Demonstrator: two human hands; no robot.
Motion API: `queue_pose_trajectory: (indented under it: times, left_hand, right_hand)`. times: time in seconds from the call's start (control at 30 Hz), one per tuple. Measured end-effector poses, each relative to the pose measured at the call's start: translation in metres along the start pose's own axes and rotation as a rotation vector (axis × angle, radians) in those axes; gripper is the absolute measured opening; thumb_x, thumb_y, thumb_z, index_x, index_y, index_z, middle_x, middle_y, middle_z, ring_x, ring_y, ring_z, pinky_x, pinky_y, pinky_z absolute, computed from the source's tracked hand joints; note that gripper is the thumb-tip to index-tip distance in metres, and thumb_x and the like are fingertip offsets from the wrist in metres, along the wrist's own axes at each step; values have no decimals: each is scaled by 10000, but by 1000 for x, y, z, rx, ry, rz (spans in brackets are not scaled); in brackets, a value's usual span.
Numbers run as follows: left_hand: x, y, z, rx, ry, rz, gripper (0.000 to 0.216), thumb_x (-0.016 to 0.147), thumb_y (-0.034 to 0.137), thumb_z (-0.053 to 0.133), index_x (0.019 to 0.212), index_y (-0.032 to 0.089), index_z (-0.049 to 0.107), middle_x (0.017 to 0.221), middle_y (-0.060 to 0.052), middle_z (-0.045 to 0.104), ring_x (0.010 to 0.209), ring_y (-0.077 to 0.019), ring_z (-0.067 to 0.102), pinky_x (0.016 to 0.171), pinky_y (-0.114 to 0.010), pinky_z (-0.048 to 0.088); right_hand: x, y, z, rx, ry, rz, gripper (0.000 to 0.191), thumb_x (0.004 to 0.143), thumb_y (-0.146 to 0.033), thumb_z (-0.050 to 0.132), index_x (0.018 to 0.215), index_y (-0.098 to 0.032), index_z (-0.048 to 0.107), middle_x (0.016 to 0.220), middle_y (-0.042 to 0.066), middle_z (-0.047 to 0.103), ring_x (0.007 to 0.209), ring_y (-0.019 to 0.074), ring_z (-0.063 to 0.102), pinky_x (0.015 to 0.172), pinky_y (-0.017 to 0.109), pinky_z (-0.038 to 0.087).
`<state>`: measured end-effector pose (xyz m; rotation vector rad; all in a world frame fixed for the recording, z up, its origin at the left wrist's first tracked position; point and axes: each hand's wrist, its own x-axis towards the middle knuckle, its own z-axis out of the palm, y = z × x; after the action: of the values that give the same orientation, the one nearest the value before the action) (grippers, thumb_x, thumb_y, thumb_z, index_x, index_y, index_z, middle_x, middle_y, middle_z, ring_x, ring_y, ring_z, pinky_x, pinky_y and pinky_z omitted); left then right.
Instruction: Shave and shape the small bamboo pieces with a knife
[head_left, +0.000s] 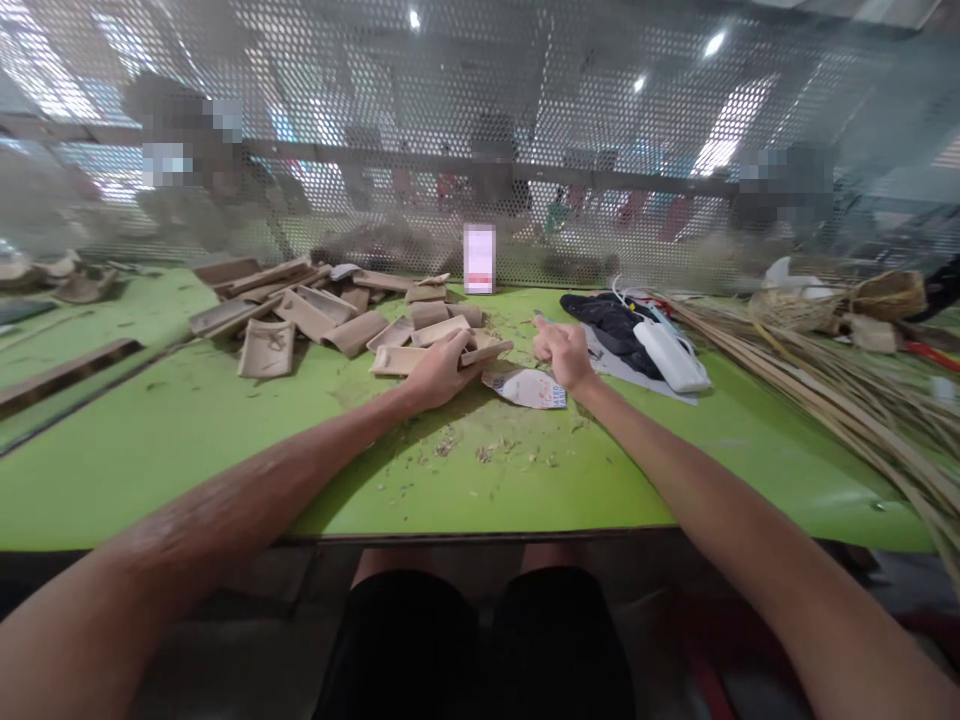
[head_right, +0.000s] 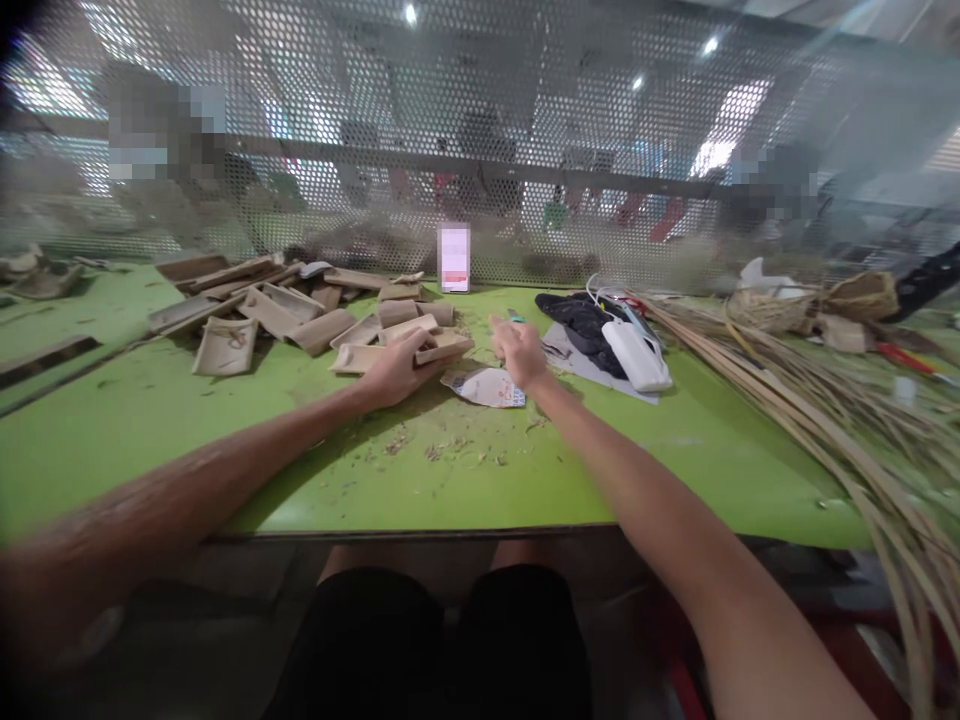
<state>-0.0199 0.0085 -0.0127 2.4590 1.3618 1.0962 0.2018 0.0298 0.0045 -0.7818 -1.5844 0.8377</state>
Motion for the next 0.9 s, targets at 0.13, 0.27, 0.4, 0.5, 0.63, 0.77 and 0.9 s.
queue_pose_trajectory:
  times: [0.13,0.27,0.4,0.5,0.63,0.77,0.9]
  left_hand:
    - [0,-2,0,22,6,21,138,856,241,620,889,214,488,924,-69,622,846,-218,568,701,-330,433]
    - [1,-5,2,43,10,20,168,874,285,633,868,209,483,867,-58,606,786,-203,557,649,-311,402]
    - [2,-4,0,48,-16,30,163,870,268,634,859,204,485,863,-55,607,786,-200,557,656,-313,401]
    - [3,-4,0,46,-3,52,138,863,243,627,881,202,496,908,-60,618,828,-203,564,687,-317,412]
    - [3,-5,1,37,-5,46,130,849,224,625,882,202,502,893,-61,616,811,-204,563,662,-316,399]
    - [4,-5,2,28,-14,33,114,844,213,613,874,203,503,874,-62,618,793,-204,563,646,-316,394]
    - [3,-2,0,19,-23,20,120,846,224,612,871,201,498,908,-77,629,805,-210,567,655,-322,406]
  right_hand:
    - [-7,8,4,-104,11,-50,652,849,-693,590,489,-229,306,469,-55,272,460,86,232,468,297,167]
    - [-3,9,9,-80,11,-41,656,860,-666,590,477,-234,277,449,-59,254,440,80,220,457,295,168]
    - [7,4,11,-29,-11,-29,641,865,-605,624,463,-237,288,412,-67,252,397,70,226,429,288,170]
    - [11,1,10,64,4,-3,618,863,-558,650,483,-243,278,402,-76,249,377,67,229,410,280,178]
    - [13,0,6,150,27,8,607,851,-530,667,483,-247,276,378,-80,241,352,65,225,394,274,171]
    - [13,1,4,175,57,27,613,831,-556,677,505,-254,255,369,-87,233,348,64,209,386,267,176]
    - [12,2,3,176,86,29,627,815,-567,685,501,-254,241,371,-87,228,346,63,215,387,267,188]
